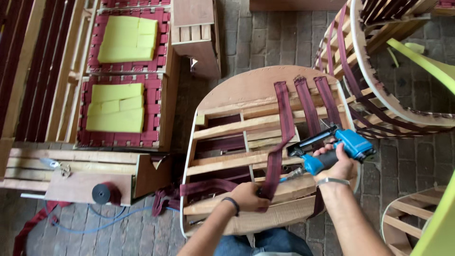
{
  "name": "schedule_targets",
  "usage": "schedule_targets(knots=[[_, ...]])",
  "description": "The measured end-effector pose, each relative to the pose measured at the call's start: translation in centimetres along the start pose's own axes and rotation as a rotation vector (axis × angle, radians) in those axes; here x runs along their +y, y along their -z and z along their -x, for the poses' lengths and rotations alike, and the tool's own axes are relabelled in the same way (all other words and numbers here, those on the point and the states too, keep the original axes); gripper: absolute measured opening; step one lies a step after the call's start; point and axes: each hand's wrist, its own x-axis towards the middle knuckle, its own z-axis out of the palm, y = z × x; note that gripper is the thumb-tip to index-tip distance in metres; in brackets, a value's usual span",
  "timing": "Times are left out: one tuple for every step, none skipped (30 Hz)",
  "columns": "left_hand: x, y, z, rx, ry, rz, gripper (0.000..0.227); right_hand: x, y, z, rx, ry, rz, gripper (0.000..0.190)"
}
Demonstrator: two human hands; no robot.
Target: The person weaves maroon webbing straps across the wooden frame of a chair seat using a pneumatic staple gun. They stretch and staple the straps in parallel lines, cut excess material with scissors, and continue adding straps to complete the seat base.
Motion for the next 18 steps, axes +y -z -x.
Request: schedule_targets(knots=[[-0.8,0.1,0.5,-0.029,0.036,0.229,0.043,0.3,0.2,0.2,0.008,-0.038,-0.015,0.029],[-1.7,0.1,1.2,-0.055,0.07,0.458,0.042,0.7,0.4,0.5,-0.044,-0.043,-0.035,0.03],[-2.7,-0.9,3.0,-0.092,0.114,0.695,0.042,1.4,1.8,1.7,-0.078,-0.054,-0.051,0.031],[-3.7,-1.8,4.9,-0.027,0.153,0.579,0.039,2.0,3.3,3.0,-0.111,-0.066,-0.069,0.032],[-4.2,-1.9,5.9,0.042,0.182,0.459,0.037,2.3,4.2,3.5,-0.103,-0.065,-0.072,0.031],[-4.4,-2.2,7.2,0.108,0.212,0.338,0.036,2.5,5.1,4.0,-0.094,-0.064,-0.075,0.03],[-4.3,-2.3,8.4,0.12,0.261,0.339,0.034,2.6,5.6,4.0,-0.096,-0.061,-0.079,0.028],[-4.0,-2.4,9.7,0.131,0.311,0.341,0.033,2.7,5.9,3.9,-0.112,-0.096,-0.085,0.029],[-3.6,-2.4,10.6,0.142,0.354,0.34,0.032,2.6,6.2,3.7,-0.132,-0.124,-0.092,0.03],[-3.5,-2.3,11.7,0.123,0.381,0.271,0.032,2.3,6.8,3.9,-0.151,-0.153,-0.1,0.031],[-3.4,-2.3,13.0,0.104,0.412,0.2,0.033,1.9,7.5,4.3,-0.181,-0.156,-0.08,0.03],[-3.4,-2.6,14.1,0.083,0.443,0.13,0.033,1.4,8.1,4.6,-0.211,-0.16,-0.06,0.03],[-3.8,-2.8,15.3,0.094,0.431,0.026,0.034,1.2,8.3,5.0,-0.243,-0.161,-0.046,0.032],[-4.2,-3.3,16.4,0.104,0.42,-0.078,0.035,0.9,8.4,5.3,-0.272,-0.168,-0.052,0.035],[-4.6,-3.7,16.9,0.109,0.405,-0.19,0.037,0.2,8.6,5.6,-0.297,-0.168,-0.064,0.037],[-5.0,-4.2,17.4,0.138,0.39,-0.089,0.034,-0.4,8.8,5.9,-0.321,-0.168,-0.076,0.04],[-5.7,-4.8,18.1,0.154,0.366,0.009,0.031,-0.9,9.0,6.7,-0.337,-0.147,-0.061,0.04],[-6.4,-5.5,18.7,0.168,0.341,0.106,0.028,-1.1,9.0,7.3,-0.353,-0.126,-0.045,0.041]])
